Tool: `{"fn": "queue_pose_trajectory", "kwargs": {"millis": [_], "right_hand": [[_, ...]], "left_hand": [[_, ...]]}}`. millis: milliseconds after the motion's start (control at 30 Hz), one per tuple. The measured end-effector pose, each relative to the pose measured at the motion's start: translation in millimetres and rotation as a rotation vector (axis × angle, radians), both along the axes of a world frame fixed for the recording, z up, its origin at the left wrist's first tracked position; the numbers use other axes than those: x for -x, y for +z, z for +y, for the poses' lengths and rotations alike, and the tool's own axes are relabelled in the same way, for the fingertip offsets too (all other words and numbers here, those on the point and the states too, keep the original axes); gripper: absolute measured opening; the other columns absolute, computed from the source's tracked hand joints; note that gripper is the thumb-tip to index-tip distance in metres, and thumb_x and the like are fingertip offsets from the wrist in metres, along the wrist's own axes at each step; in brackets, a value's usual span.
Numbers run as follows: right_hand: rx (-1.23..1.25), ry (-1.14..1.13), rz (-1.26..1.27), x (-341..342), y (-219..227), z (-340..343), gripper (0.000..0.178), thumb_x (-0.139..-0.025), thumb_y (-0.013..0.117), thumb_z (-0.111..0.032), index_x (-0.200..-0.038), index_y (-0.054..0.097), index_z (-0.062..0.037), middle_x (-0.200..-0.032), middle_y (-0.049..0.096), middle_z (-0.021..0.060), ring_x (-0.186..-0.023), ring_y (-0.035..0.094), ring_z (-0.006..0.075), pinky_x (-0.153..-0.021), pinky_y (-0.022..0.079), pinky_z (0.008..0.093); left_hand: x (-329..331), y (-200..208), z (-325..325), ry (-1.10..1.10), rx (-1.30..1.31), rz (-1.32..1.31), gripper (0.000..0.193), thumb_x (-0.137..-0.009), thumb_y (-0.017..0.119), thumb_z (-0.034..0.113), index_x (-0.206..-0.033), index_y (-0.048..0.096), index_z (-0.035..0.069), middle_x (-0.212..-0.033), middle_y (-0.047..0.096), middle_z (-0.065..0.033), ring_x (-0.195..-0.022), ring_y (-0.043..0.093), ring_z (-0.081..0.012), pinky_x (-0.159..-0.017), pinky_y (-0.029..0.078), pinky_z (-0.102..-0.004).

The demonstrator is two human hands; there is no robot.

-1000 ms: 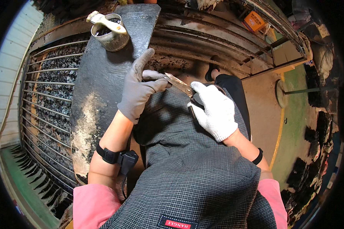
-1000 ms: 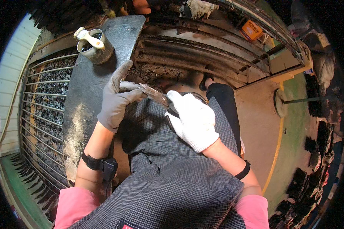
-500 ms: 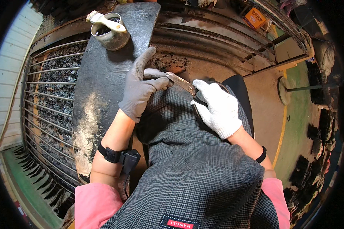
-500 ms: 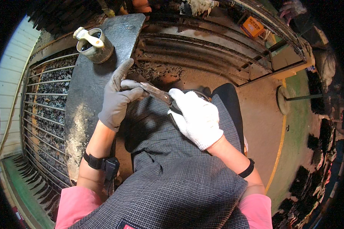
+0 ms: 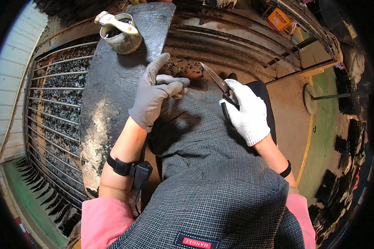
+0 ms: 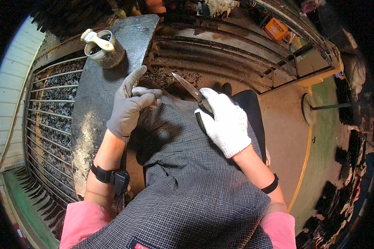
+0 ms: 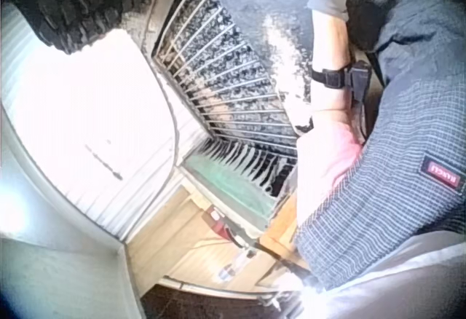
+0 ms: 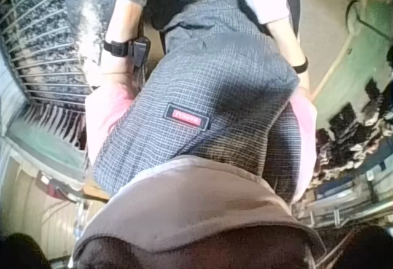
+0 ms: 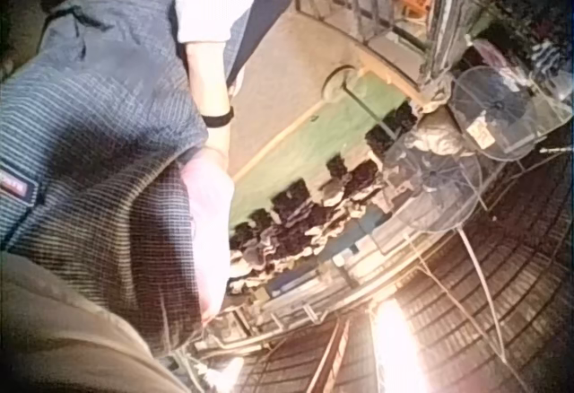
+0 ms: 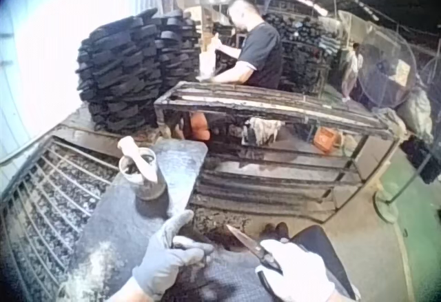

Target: Applying black adhesive or paint to the edges of a shoe sole using a brush and then placing the shoe back onto a conveyor belt.

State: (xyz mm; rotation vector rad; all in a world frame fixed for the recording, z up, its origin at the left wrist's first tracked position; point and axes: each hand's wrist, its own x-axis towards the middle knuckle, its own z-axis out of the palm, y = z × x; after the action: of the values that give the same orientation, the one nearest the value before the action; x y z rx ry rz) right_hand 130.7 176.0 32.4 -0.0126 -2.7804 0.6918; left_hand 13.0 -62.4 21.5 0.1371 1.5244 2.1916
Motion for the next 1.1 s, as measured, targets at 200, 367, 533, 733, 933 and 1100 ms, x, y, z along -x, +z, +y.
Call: {"fn": "queue_pose_trajectory", "kwargs": {"millis": [200,367,533,733,933,1100], "right_hand": [[0.001,0.064,-0.046,1,8,-5,0.050,-0.085,0.079,-0.028,-0.132,0.065,-0.0164,-0.098,0.068,0.0090,-0.089,0.069,0.0286,-0.078,0.056,0.0380],[0.010,0.060,-0.062,2,7,-5,0.055,-0.080,0.083,-0.018,-0.132,0.066,-0.0099,-0.109,0.072,0.0120,-0.091,0.072,0.0270,-0.084,0.058,0.0353],[0.100,-0.003,-0.123,4,-15,12,0.053,-0.086,0.079,-0.021,-0.134,0.064,-0.0080,-0.125,0.071,0.0152,-0.104,0.072,0.0305,-0.093,0.057,0.0371],[0.215,-0.055,-0.308,3,-15,16,0.050,-0.087,0.077,-0.027,-0.131,0.065,-0.0077,-0.123,0.071,0.0151,-0.108,0.070,0.0341,-0.095,0.055,0.0406],[0.213,-0.023,-0.160,1,-15,15,0.052,-0.083,0.081,-0.021,-0.132,0.066,-0.0085,-0.119,0.072,0.0155,-0.104,0.072,0.0318,-0.092,0.057,0.0388],[0.191,0.114,0.004,2,7,4,0.059,-0.076,0.085,-0.014,-0.132,0.067,-0.0115,-0.103,0.071,0.0111,-0.087,0.072,0.0279,-0.081,0.059,0.0340]], "left_hand": [[4,-3,-2,-0.048,0.014,-0.010,0.088,-0.088,0.071,-0.010,-0.160,0.021,-0.004,-0.104,0.074,-0.0288,-0.087,0.077,-0.0294,-0.072,0.063,-0.0323],[2,0,0,-0.075,-0.110,-0.036,0.084,-0.094,0.070,0.000,-0.161,0.020,-0.002,-0.124,0.067,-0.0298,-0.103,0.074,-0.0334,-0.083,0.061,-0.0367],[2,4,2,-0.193,-0.441,-0.091,0.083,-0.099,0.069,0.040,-0.162,0.028,0.006,-0.161,0.038,-0.0262,-0.141,0.049,-0.0428,-0.114,0.045,-0.0527],[-1,12,3,-0.219,-0.654,-0.295,0.119,-0.080,0.062,0.085,-0.165,0.024,0.012,-0.167,0.026,-0.0256,-0.153,0.028,-0.0464,-0.125,0.023,-0.0610],[-2,-8,0,-0.360,-0.669,-0.124,0.142,-0.061,0.072,0.091,-0.168,0.014,0.019,-0.172,0.018,-0.0165,-0.156,0.025,-0.0341,-0.128,0.019,-0.0542],[-8,-11,-1,-0.396,-0.559,-0.026,0.151,-0.058,0.080,0.084,-0.169,-0.001,0.021,-0.175,0.006,-0.0149,-0.160,0.013,-0.0291,-0.129,0.014,-0.0493]]}}
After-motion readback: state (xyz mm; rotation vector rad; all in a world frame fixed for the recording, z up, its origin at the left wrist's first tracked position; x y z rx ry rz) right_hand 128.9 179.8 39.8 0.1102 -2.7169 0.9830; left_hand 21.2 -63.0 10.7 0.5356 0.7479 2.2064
